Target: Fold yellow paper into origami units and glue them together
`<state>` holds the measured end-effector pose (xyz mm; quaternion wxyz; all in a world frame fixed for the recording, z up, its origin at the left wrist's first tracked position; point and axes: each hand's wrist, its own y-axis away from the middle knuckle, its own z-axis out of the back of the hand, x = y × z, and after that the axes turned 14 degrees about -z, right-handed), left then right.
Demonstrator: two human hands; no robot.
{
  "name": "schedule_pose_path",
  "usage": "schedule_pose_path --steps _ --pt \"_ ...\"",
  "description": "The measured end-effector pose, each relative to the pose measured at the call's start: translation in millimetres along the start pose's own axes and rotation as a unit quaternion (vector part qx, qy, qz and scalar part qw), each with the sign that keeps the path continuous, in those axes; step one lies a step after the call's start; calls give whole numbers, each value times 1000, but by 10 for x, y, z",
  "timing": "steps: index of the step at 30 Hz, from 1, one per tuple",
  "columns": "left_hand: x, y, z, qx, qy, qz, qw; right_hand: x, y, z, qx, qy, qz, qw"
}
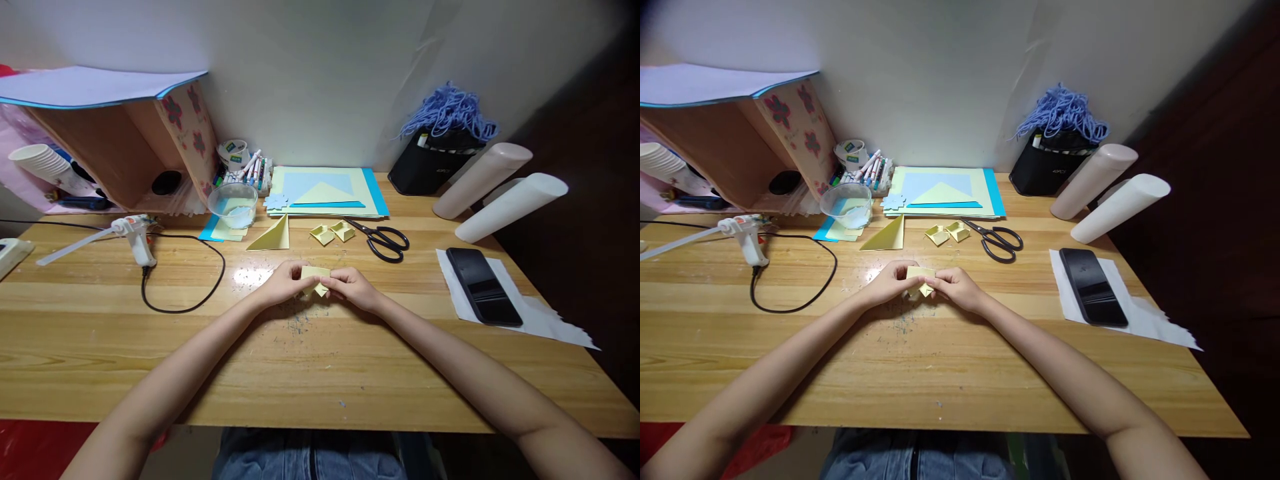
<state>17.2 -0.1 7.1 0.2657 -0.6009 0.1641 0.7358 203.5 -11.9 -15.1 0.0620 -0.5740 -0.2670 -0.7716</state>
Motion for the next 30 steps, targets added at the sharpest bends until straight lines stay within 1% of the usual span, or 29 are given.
schedule_pose_path --steps 3,5,10,12,14,16,18,21,25,27,30 --pt "-25 7 -4 4 16 -2 1000 6 3 -4 -24 14 19 999" --pt "-23 10 4 13 17 -6 1000 20 13 -7 -25 23 22 999" --pt "13 10 25 23 -25 -13 999 53 42 -27 -11 54 30 998" --pt "14 9 32 26 -44 -23 998 56 41 -36 -26 79 47 995" --pt "6 9 38 42 -53 -36 997 55 34 -39 -43 92 63 993" --pt "0 9 41 58 -51 -39 996 55 27 -36 -50 88 68 993" --pt "3 6 39 61 -45 -27 997 58 25 -29 -42 74 61 994" --pt "18 -2 28 39 -28 -18 999 62 28 -18 -22 48 48 997" --pt "31 -16 12 11 -6 -44 999 51 24 -8 -12 18 31 999" --pt "36 -26 2 -24 10 -42 999 49 21 -5 -12 12 33 999" --pt "50 -43 -16 -86 37 -16 995 62 28 -6 -1 21 40 999"
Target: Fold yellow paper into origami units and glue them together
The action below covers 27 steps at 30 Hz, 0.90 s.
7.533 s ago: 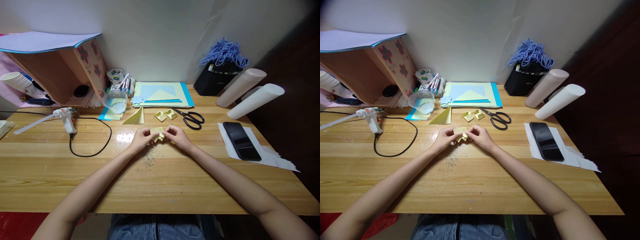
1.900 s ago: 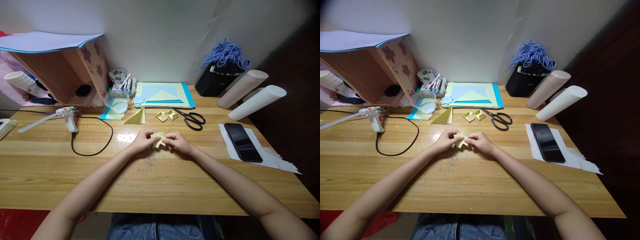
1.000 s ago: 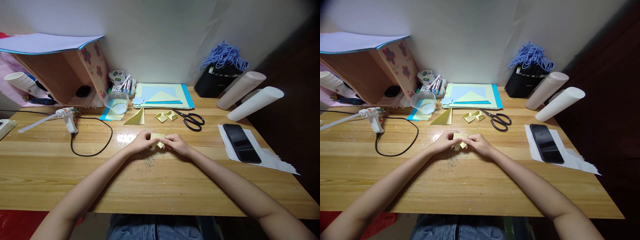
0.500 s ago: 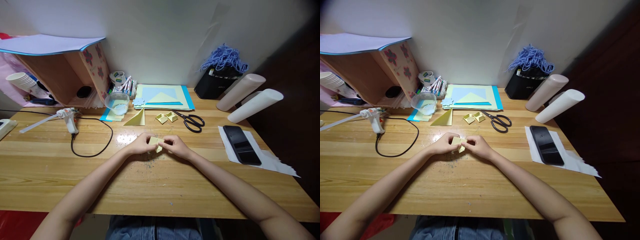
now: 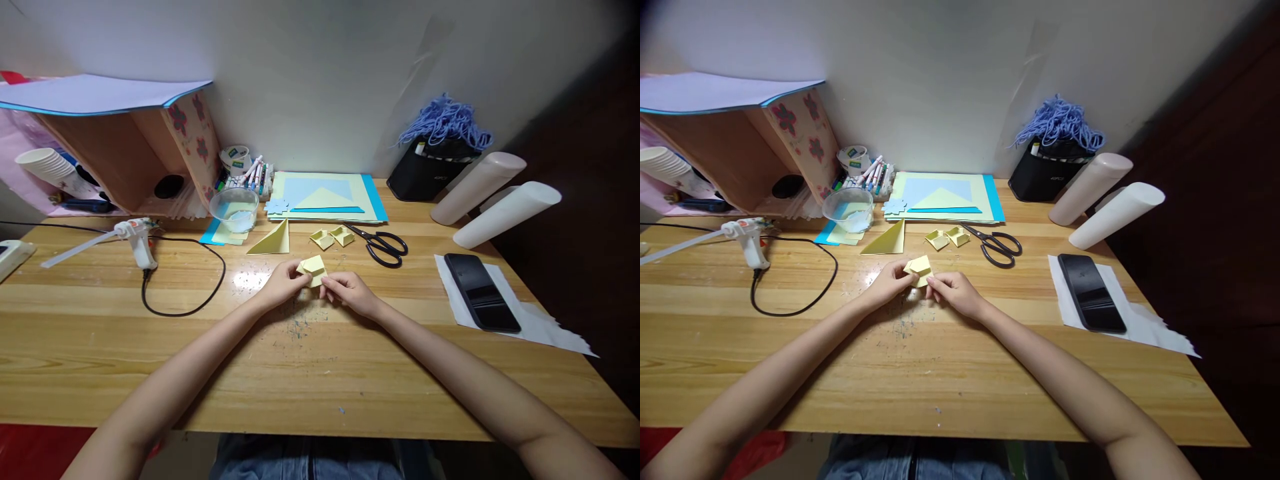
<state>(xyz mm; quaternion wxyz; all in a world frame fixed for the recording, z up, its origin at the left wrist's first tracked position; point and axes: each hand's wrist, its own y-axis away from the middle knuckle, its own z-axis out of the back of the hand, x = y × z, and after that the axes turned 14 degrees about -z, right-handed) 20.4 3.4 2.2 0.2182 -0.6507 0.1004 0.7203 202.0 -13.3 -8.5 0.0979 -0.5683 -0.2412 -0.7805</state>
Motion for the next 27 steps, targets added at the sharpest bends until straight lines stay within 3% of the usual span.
schedule_pose_path --steps 4,6,10,13,22,27 --pt "28 -14 -12 -28 19 10 999 10 8 -9 22 23 8 999" --pt "44 -15 -7 -28 21 7 999 -3 -1 -12 2 5 0 1000" --pt "62 3 5 14 15 4 1000 -39 -36 -7 -49 -55 -11 997" --pt "68 24 2 44 -11 -1 999 -35 -48 -5 -48 -52 -11 997" --pt "102 27 -21 -20 -21 -12 999 18 -46 -13 -33 -64 -21 997" --pt "73 19 -15 9 1 -26 1000 40 -36 -16 -56 -77 -31 995"
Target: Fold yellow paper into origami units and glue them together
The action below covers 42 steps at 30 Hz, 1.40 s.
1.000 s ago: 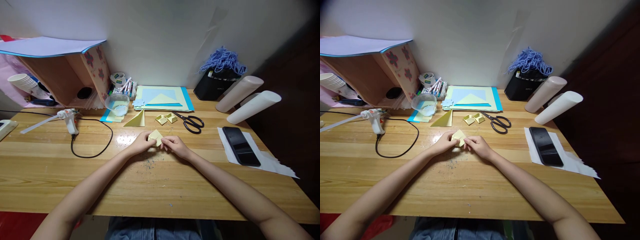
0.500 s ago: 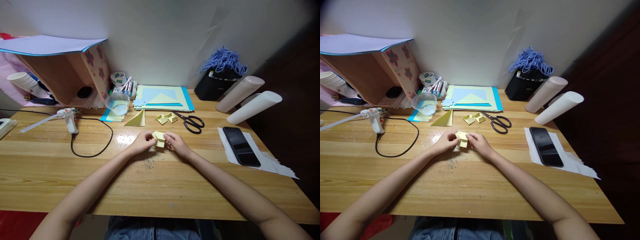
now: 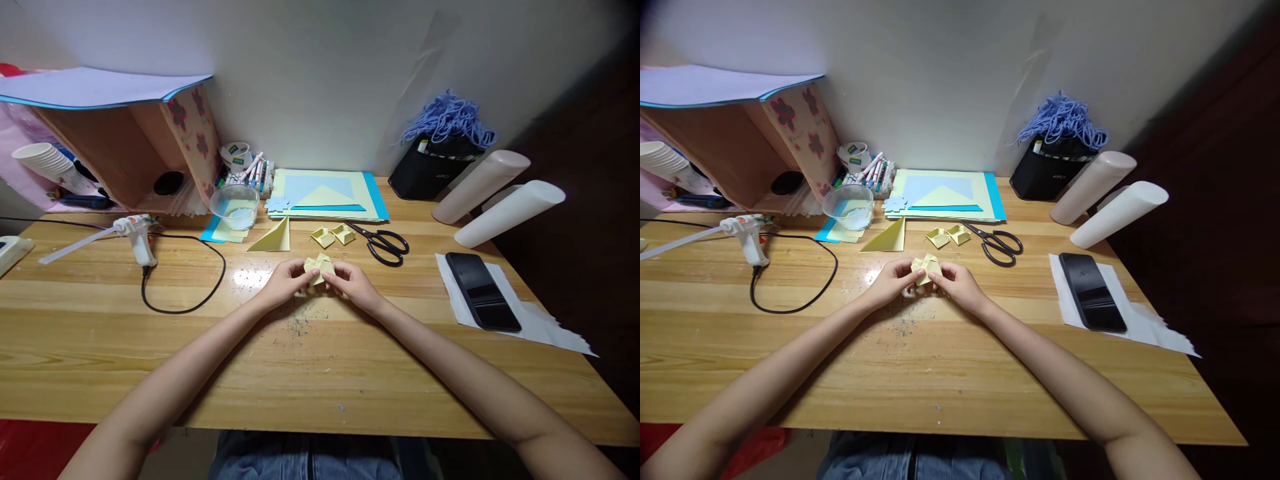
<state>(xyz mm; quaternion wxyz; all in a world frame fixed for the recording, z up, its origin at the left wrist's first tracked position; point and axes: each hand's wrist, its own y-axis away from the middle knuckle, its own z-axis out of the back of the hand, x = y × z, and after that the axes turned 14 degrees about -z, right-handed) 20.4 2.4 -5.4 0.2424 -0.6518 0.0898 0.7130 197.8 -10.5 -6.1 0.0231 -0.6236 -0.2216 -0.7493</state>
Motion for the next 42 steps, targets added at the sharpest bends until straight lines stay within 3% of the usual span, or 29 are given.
schedule_pose_path --steps 11,31,38,42 --pt "10 3 19 18 -18 13 1000 -65 -38 1 -24 -70 16 997" --pt "12 22 -16 23 -145 -14 989 -61 -23 0 -26 -38 22 999" --pt "-51 17 -17 0 -53 -11 999 -89 -16 -25 4 -6 28 1000" --pt "-47 9 -19 -3 20 5 1000 -106 -10 -36 -15 41 29 999"
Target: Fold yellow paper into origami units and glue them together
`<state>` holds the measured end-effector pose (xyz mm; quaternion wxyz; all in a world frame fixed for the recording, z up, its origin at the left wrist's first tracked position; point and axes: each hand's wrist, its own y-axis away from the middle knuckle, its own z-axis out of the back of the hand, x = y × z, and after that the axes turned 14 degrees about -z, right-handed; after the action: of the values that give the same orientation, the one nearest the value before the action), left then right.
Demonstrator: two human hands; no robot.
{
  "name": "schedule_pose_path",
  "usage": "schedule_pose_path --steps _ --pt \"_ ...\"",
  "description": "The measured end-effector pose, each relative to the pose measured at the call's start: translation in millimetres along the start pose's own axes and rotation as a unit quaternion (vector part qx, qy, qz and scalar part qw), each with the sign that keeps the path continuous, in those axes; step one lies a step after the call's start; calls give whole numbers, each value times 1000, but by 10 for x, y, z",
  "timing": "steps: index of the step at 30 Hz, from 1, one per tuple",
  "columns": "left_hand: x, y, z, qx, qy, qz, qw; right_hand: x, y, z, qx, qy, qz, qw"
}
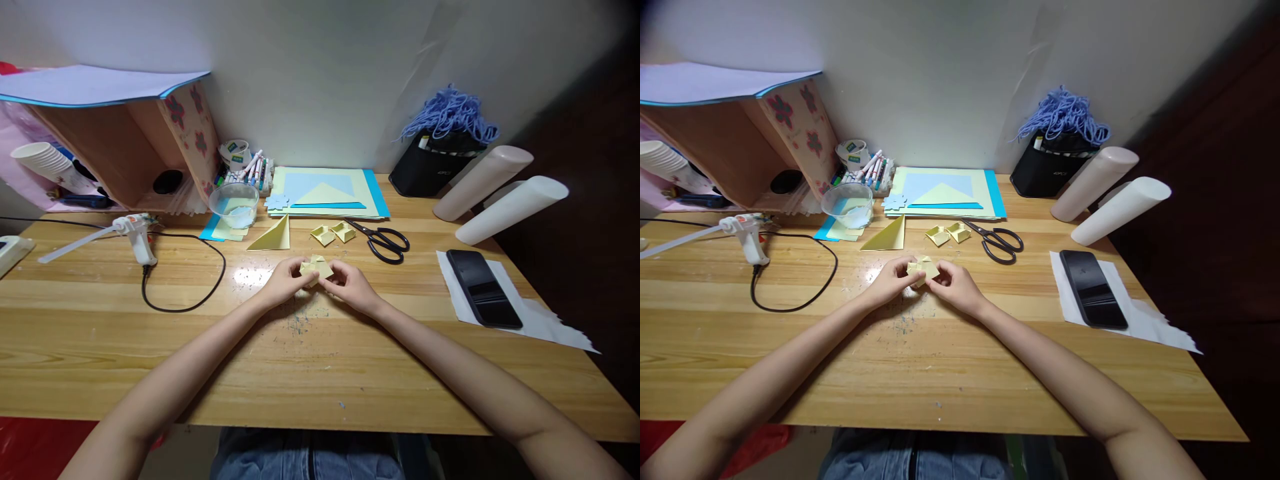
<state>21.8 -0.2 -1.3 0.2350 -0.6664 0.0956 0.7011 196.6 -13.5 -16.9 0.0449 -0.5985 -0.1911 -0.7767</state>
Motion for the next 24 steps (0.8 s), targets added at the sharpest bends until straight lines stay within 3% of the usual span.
schedule_pose_path --steps 7,15,24 --pt "52 5 8 7 -86 -15 996 1 -3 35 -15 -53 17 998" --pt "70 22 -3 26 -130 -20 991 -46 -22 25 -24 -2 17 1000" --pt "69 9 3 11 -117 -15 993 -8 -25 30 -28 -39 11 999"
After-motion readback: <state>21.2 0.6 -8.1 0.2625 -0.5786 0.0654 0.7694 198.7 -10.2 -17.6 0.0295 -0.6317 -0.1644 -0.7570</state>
